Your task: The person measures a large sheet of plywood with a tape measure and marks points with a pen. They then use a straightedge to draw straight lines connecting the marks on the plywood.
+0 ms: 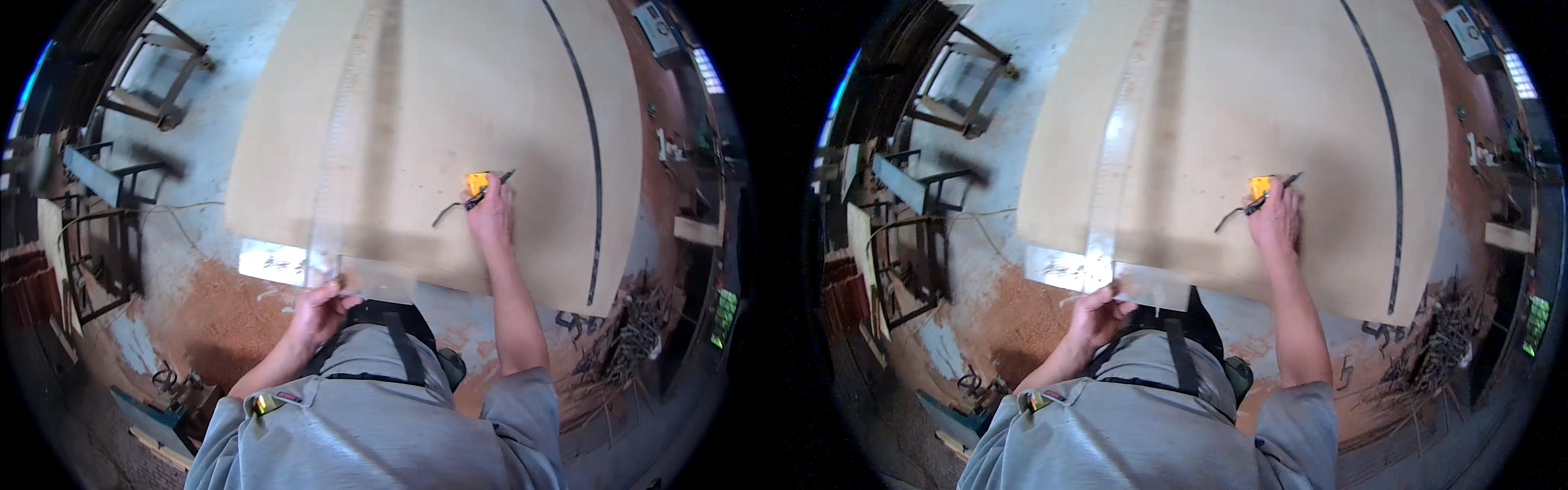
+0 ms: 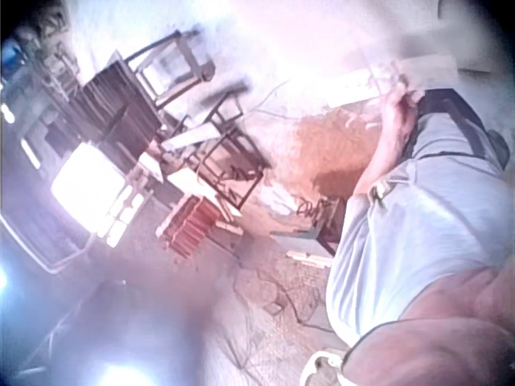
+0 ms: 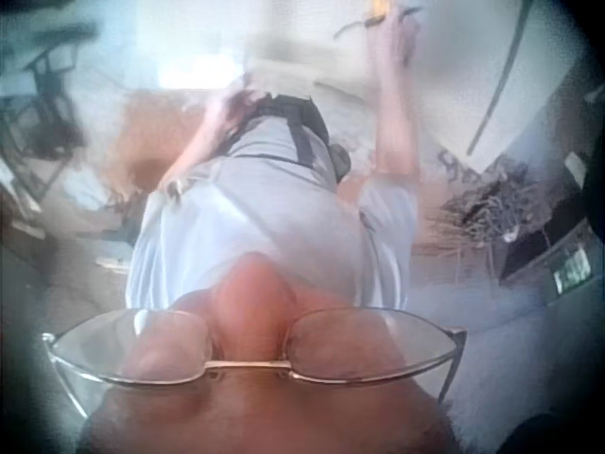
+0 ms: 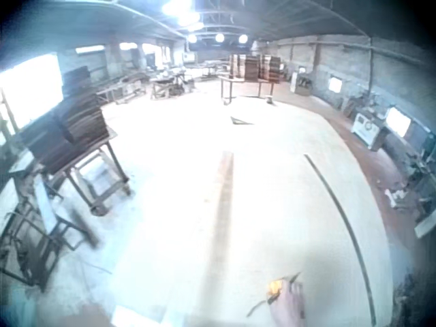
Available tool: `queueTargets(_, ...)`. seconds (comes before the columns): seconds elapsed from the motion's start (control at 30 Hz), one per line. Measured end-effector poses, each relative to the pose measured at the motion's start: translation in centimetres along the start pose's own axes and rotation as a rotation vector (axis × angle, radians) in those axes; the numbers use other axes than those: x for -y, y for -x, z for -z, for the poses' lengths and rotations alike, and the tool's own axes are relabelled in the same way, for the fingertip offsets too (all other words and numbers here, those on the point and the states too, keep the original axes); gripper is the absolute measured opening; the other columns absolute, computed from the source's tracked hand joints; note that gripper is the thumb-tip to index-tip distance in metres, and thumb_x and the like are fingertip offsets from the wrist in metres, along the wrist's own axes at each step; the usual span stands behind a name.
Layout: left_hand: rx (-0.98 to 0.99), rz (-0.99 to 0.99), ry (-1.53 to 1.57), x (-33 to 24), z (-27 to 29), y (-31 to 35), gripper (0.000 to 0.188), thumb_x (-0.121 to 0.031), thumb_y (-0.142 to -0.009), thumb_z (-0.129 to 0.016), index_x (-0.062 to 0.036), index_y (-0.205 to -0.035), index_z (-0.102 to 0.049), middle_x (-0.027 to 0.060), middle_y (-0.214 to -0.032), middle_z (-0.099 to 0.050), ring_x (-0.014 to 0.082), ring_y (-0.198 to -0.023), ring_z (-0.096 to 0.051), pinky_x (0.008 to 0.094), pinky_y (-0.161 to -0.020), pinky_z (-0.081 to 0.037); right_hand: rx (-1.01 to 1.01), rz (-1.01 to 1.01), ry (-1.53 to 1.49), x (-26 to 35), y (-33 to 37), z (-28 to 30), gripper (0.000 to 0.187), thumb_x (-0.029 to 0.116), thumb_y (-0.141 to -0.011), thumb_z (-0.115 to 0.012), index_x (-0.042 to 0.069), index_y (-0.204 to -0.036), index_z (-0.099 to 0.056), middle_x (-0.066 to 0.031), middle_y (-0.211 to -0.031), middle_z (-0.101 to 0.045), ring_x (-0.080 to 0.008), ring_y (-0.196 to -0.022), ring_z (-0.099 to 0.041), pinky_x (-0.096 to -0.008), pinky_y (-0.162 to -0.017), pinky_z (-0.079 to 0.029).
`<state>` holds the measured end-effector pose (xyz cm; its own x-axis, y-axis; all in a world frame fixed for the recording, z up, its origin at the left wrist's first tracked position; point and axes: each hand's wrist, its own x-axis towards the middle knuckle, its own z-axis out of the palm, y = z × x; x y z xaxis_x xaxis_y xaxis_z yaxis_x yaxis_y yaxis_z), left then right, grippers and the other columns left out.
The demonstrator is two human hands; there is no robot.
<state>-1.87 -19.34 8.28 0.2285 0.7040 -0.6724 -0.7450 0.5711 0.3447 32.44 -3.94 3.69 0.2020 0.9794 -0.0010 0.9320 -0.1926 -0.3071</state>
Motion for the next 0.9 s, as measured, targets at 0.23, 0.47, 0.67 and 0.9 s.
queueTargets(0.23, 0.073, 0.144, 0.036, 0.8, -0.1, 0.3, 0.037, -0.018, -0.091, -0.072, -0.0034, -0.122, -0.060, 0.0048, -0.107, -0.065, 0.0238, -0.103, -0.068, 0.0420, -0.089, -0.061, 0.050, 0.019, 0.097, 1.5, -0.6, -0.2, 0.050, 0.020, -0.086, -0.075, 0.007, -0.127, -0.050, -0.0209, -0.116, -0.057, -0.0396, -0.112, -0.054, -0.0508, -0.094, -0.047)
queueTargets(0.47, 0.046, 0.277, -0.010, 5.3, 2.5, -2.1, 0.035, -0.016, -0.090, -0.073, -0.0044, -0.120, -0.061, 0.0077, -0.111, -0.066, 0.0268, -0.105, -0.066, 0.0423, -0.091, -0.059, -0.057, -0.060, -0.096, -7.1, 6.3, 0.2, 0.049, 0.010, -0.087, -0.068, 0.004, -0.132, -0.048, -0.0236, -0.120, -0.057, -0.0436, -0.113, -0.054, -0.0508, -0.096, -0.046)
queueTargets(0.67, 0.034, 0.294, -0.055, 7.6, 2.6, -4.3, 0.039, -0.014, -0.088, -0.074, -0.0081, -0.124, -0.061, 0.0077, -0.122, -0.066, 0.0265, -0.114, -0.065, 0.0424, -0.098, -0.054, -0.019, -0.147, -0.158, -10.9, 7.4, 1.7, 0.055, 0.012, -0.087, -0.069, 0.004, -0.135, -0.044, -0.0261, -0.121, -0.055, -0.0459, -0.117, -0.050, -0.0528, -0.100, -0.042)
queueTargets(0.9, 0.049, 0.227, -0.048, 19.1, -0.9, -8.3, 0.029, -0.015, -0.085, -0.077, -0.0064, -0.112, -0.068, 0.0052, -0.110, -0.071, 0.0263, -0.116, -0.065, 0.0419, -0.102, -0.052, -0.171, -0.204, -0.078, -30.4, 4.6, 2.7, 0.055, 0.014, -0.087, -0.070, 0.004, -0.134, -0.045, -0.0266, -0.123, -0.056, -0.0473, -0.117, -0.050, -0.0541, -0.101, -0.040)
